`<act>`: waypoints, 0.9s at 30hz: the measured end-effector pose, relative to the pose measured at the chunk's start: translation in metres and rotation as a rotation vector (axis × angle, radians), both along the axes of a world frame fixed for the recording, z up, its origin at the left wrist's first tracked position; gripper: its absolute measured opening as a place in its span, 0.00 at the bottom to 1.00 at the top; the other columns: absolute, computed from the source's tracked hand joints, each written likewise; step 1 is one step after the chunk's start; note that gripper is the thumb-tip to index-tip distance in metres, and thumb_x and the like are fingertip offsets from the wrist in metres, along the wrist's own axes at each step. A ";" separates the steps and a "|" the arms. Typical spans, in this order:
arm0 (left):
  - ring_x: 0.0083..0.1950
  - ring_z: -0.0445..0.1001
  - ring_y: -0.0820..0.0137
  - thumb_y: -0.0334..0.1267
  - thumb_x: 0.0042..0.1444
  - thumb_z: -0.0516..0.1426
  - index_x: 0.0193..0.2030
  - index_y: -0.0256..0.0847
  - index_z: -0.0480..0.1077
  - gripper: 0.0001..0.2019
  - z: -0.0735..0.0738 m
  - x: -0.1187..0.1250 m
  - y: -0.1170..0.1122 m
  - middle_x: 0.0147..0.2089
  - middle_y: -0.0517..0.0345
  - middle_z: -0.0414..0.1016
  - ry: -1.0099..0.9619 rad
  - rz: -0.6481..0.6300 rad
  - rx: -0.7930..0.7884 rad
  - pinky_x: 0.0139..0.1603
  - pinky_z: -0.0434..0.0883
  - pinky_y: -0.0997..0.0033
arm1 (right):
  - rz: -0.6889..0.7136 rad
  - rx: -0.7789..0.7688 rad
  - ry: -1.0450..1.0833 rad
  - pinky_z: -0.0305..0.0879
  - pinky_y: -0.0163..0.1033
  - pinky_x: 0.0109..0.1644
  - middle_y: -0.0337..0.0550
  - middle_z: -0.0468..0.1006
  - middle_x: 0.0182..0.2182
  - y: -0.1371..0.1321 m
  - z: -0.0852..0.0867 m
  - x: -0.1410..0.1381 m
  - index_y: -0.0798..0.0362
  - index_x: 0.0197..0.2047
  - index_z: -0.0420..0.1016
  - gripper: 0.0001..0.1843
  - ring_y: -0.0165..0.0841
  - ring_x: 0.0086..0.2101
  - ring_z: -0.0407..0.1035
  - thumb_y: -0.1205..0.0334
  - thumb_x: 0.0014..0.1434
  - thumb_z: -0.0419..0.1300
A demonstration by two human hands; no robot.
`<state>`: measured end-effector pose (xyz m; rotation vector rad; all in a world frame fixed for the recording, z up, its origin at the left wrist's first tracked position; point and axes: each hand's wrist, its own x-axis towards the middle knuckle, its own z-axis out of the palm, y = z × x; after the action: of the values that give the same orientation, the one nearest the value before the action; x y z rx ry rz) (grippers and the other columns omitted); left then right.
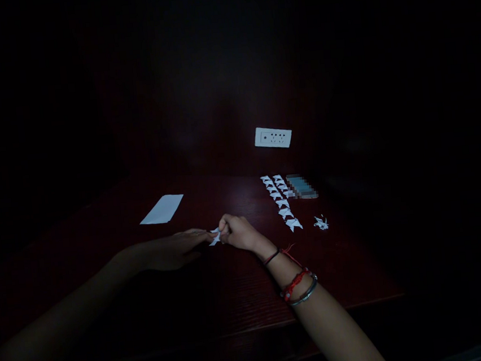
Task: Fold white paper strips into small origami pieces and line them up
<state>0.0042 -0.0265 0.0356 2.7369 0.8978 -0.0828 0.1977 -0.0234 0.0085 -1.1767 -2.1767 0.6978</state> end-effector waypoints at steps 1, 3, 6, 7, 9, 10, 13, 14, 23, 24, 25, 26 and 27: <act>0.56 0.51 0.63 0.35 0.52 0.46 0.56 0.43 0.45 0.24 0.000 -0.001 0.000 0.57 0.52 0.51 0.000 -0.002 -0.002 0.51 0.53 0.62 | -0.012 -0.019 0.002 0.58 0.28 0.29 0.36 0.69 0.26 0.002 -0.001 0.000 0.55 0.29 0.60 0.08 0.23 0.26 0.63 0.71 0.43 0.53; 0.56 0.50 0.63 0.36 0.51 0.47 0.57 0.42 0.44 0.25 -0.001 -0.002 0.001 0.57 0.51 0.50 -0.005 -0.001 -0.012 0.51 0.53 0.63 | -0.032 -0.043 0.002 0.58 0.27 0.28 0.36 0.69 0.25 0.005 -0.002 -0.001 0.55 0.29 0.61 0.08 0.23 0.25 0.63 0.71 0.42 0.55; 0.55 0.51 0.63 0.37 0.51 0.47 0.57 0.43 0.42 0.26 -0.001 -0.004 0.002 0.58 0.52 0.49 -0.008 0.007 -0.044 0.50 0.55 0.64 | -0.046 -0.068 -0.002 0.57 0.27 0.28 0.35 0.69 0.24 0.007 -0.003 -0.001 0.55 0.29 0.61 0.09 0.23 0.24 0.63 0.71 0.40 0.55; 0.55 0.52 0.63 0.36 0.51 0.47 0.57 0.44 0.43 0.26 -0.001 -0.005 0.002 0.58 0.52 0.49 -0.006 0.004 -0.051 0.50 0.55 0.64 | -0.047 -0.073 -0.001 0.57 0.27 0.27 0.35 0.69 0.24 0.008 -0.002 -0.001 0.55 0.29 0.61 0.10 0.23 0.24 0.63 0.71 0.40 0.55; 0.56 0.52 0.63 0.35 0.51 0.47 0.57 0.45 0.45 0.25 0.000 -0.005 0.002 0.58 0.53 0.49 0.000 -0.013 -0.044 0.51 0.55 0.63 | -0.045 -0.078 0.005 0.57 0.27 0.27 0.35 0.69 0.24 0.007 -0.001 -0.002 0.55 0.29 0.61 0.09 0.22 0.24 0.63 0.71 0.40 0.56; 0.56 0.51 0.64 0.35 0.52 0.47 0.56 0.45 0.45 0.24 0.000 -0.005 0.002 0.58 0.54 0.49 0.002 -0.017 -0.033 0.52 0.54 0.63 | -0.044 -0.080 0.006 0.57 0.27 0.27 0.36 0.69 0.24 0.007 -0.001 -0.002 0.55 0.29 0.62 0.09 0.22 0.24 0.62 0.70 0.41 0.56; 0.57 0.49 0.64 0.33 0.52 0.46 0.57 0.46 0.45 0.24 0.001 -0.004 0.000 0.58 0.55 0.50 0.013 -0.012 0.002 0.52 0.53 0.61 | -0.049 -0.088 -0.003 0.57 0.26 0.26 0.36 0.69 0.24 0.006 0.000 -0.002 0.55 0.29 0.62 0.09 0.22 0.23 0.62 0.71 0.41 0.56; 0.57 0.49 0.64 0.32 0.52 0.45 0.57 0.47 0.45 0.24 0.000 -0.003 0.000 0.58 0.55 0.50 0.014 -0.012 0.014 0.52 0.53 0.61 | -0.049 -0.086 -0.008 0.56 0.26 0.26 0.35 0.69 0.24 0.006 0.000 -0.002 0.55 0.29 0.62 0.09 0.22 0.23 0.62 0.71 0.41 0.56; 0.57 0.51 0.63 0.30 0.52 0.45 0.57 0.49 0.46 0.24 -0.003 -0.002 -0.003 0.58 0.56 0.50 0.056 0.012 0.084 0.51 0.54 0.60 | -0.034 0.020 -0.062 0.55 0.26 0.27 0.35 0.67 0.24 0.005 0.000 -0.003 0.56 0.27 0.63 0.05 0.21 0.24 0.60 0.69 0.42 0.54; 0.57 0.51 0.63 0.30 0.52 0.45 0.57 0.49 0.45 0.25 -0.003 -0.003 -0.003 0.58 0.55 0.50 0.060 0.012 0.082 0.51 0.54 0.59 | -0.029 0.024 -0.068 0.55 0.26 0.27 0.35 0.67 0.24 0.004 0.001 -0.003 0.56 0.27 0.63 0.05 0.21 0.24 0.59 0.69 0.43 0.54; 0.57 0.51 0.63 0.31 0.52 0.45 0.57 0.48 0.45 0.25 -0.002 -0.003 -0.003 0.58 0.54 0.49 0.061 0.011 0.078 0.51 0.54 0.59 | -0.026 0.027 -0.076 0.55 0.26 0.27 0.35 0.67 0.24 0.003 0.002 -0.003 0.56 0.27 0.63 0.05 0.21 0.24 0.59 0.69 0.43 0.54; 0.57 0.51 0.63 0.32 0.52 0.45 0.57 0.48 0.44 0.25 -0.002 -0.003 -0.003 0.59 0.54 0.49 0.061 0.010 0.073 0.51 0.54 0.60 | -0.026 0.027 -0.085 0.55 0.26 0.27 0.35 0.67 0.24 0.003 0.003 -0.003 0.56 0.27 0.63 0.04 0.21 0.24 0.59 0.70 0.43 0.54; 0.57 0.52 0.63 0.32 0.52 0.46 0.58 0.48 0.43 0.25 -0.001 -0.003 -0.004 0.59 0.54 0.49 0.056 0.017 0.069 0.51 0.54 0.60 | -0.029 0.026 -0.094 0.55 0.26 0.27 0.35 0.67 0.24 0.002 0.004 -0.003 0.56 0.27 0.63 0.04 0.21 0.24 0.59 0.70 0.43 0.54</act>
<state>0.0011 -0.0300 0.0348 2.8024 0.9559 -0.1281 0.1946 -0.0210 0.0124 -1.2473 -2.2344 0.6112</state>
